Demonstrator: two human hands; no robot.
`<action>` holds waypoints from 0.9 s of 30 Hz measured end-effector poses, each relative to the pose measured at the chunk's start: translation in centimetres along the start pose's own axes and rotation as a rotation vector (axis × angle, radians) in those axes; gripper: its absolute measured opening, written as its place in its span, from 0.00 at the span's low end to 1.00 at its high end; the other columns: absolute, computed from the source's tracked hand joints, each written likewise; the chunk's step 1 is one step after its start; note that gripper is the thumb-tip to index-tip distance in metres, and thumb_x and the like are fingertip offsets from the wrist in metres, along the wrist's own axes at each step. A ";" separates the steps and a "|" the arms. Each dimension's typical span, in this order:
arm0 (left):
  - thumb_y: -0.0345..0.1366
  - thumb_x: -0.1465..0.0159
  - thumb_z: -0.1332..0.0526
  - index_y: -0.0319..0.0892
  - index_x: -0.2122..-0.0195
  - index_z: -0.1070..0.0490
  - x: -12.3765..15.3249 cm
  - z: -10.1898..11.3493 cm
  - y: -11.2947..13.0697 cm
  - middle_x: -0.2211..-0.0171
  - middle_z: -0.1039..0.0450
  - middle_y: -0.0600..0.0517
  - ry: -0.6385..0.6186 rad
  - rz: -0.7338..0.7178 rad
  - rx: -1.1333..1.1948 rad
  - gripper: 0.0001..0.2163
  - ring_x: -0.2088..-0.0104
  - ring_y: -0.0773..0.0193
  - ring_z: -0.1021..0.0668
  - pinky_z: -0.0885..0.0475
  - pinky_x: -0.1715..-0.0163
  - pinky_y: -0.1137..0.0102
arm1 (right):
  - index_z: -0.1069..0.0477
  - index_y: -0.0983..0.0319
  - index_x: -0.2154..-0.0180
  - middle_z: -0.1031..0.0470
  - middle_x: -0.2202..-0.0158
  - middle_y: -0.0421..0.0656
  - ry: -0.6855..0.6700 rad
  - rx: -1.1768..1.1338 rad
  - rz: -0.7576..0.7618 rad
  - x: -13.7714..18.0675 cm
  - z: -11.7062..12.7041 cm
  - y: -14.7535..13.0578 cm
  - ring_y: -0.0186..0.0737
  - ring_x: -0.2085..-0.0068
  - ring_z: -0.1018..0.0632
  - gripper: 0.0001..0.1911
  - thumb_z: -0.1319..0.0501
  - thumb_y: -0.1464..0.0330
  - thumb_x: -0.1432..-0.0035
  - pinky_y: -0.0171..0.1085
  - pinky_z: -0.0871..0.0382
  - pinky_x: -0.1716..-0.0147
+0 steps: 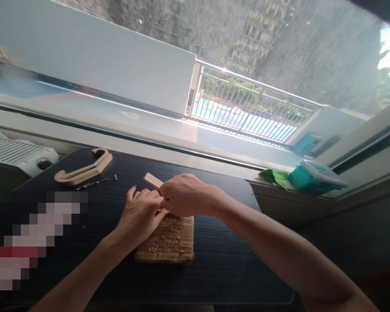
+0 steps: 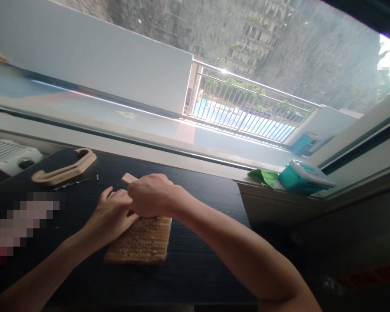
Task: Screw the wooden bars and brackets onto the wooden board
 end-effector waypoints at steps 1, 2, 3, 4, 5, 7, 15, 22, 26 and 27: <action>0.35 0.42 0.43 0.45 0.67 0.27 0.0 0.0 0.1 0.67 0.24 0.47 -0.004 0.006 -0.012 0.07 0.59 0.52 0.26 0.46 0.47 0.48 | 0.25 0.65 0.67 0.22 0.68 0.49 -0.002 0.006 -0.012 0.0 -0.2 -0.3 0.42 0.67 0.23 0.12 0.47 0.70 0.44 0.34 0.39 0.74; 0.34 0.42 0.44 0.44 0.67 0.27 0.0 0.1 0.1 0.67 0.24 0.47 -0.008 0.013 -0.024 0.07 0.59 0.52 0.26 0.46 0.47 0.49 | 0.25 0.65 0.67 0.22 0.68 0.50 -0.006 0.011 -0.021 0.1 -0.3 -0.5 0.43 0.67 0.23 0.11 0.46 0.71 0.45 0.35 0.38 0.74; 0.34 0.43 0.44 0.44 0.66 0.27 0.1 0.1 0.1 0.67 0.24 0.47 -0.012 0.021 -0.034 0.07 0.60 0.52 0.26 0.45 0.47 0.49 | 0.25 0.66 0.67 0.22 0.69 0.50 -0.010 0.013 -0.024 0.1 -0.5 -0.8 0.44 0.67 0.22 0.11 0.46 0.71 0.46 0.35 0.38 0.74; 0.33 0.43 0.44 0.43 0.66 0.27 0.1 0.2 0.2 0.67 0.25 0.47 -0.018 0.029 -0.042 0.07 0.59 0.52 0.26 0.45 0.47 0.50 | 0.25 0.66 0.67 0.22 0.70 0.50 -0.012 0.014 -0.021 0.1 -0.7 -1.0 0.44 0.67 0.22 0.10 0.45 0.72 0.46 0.35 0.38 0.75; 0.32 0.43 0.45 0.43 0.66 0.27 0.1 0.2 0.2 0.67 0.25 0.47 -0.026 0.036 -0.046 0.08 0.59 0.52 0.26 0.44 0.47 0.50 | 0.25 0.66 0.67 0.22 0.70 0.50 -0.008 0.013 -0.013 0.1 -0.9 -1.3 0.44 0.67 0.22 0.10 0.45 0.73 0.47 0.34 0.38 0.76; 0.31 0.44 0.45 0.43 0.65 0.27 0.2 0.2 0.2 0.66 0.25 0.46 -0.051 0.050 -0.047 0.08 0.58 0.52 0.26 0.44 0.47 0.51 | 0.25 0.66 0.67 0.22 0.72 0.49 0.015 0.014 0.001 0.0 -1.2 -1.7 0.43 0.69 0.22 0.10 0.45 0.73 0.47 0.34 0.39 0.77; 0.33 0.43 0.44 0.44 0.66 0.27 0.3 0.5 0.2 0.65 0.24 0.47 -0.035 0.031 -0.007 0.07 0.57 0.52 0.26 0.43 0.49 0.51 | 0.26 0.65 0.66 0.22 0.69 0.48 -0.044 0.031 -0.024 -0.4 -0.2 -1.4 0.42 0.67 0.23 0.11 0.46 0.70 0.46 0.34 0.38 0.75; 0.36 0.43 0.41 0.44 0.63 0.27 0.4 0.2 -0.1 0.66 0.24 0.48 0.024 0.029 0.025 0.08 0.59 0.52 0.25 0.41 0.52 0.54 | 0.25 0.67 0.64 0.22 0.66 0.49 -0.140 -0.016 -0.003 -1.7 1.6 0.0 0.37 0.69 0.26 0.14 0.45 0.67 0.48 0.33 0.41 0.76; 0.37 0.43 0.41 0.43 0.69 0.28 0.4 0.2 -0.3 0.69 0.25 0.49 0.008 0.043 0.055 0.05 0.61 0.53 0.26 0.41 0.52 0.55 | 0.24 0.66 0.68 0.23 0.71 0.47 -0.143 -0.072 -0.058 -2.6 0.9 1.4 0.34 0.74 0.30 0.15 0.46 0.65 0.48 0.33 0.43 0.78; 0.37 0.43 0.41 0.43 0.70 0.28 0.3 0.2 -0.3 0.69 0.25 0.49 0.005 0.044 0.057 0.05 0.61 0.54 0.26 0.41 0.52 0.55 | 0.24 0.66 0.69 0.23 0.72 0.46 -0.136 -0.094 -0.074 -2.7 0.7 1.7 0.34 0.74 0.30 0.15 0.46 0.64 0.47 0.33 0.43 0.78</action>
Point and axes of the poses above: each hand's wrist, its own x-axis away from the middle knuckle, its own z-axis out of the back of the hand, y = z × x, the point moved 2 cm from there along -x, towards the middle knuckle
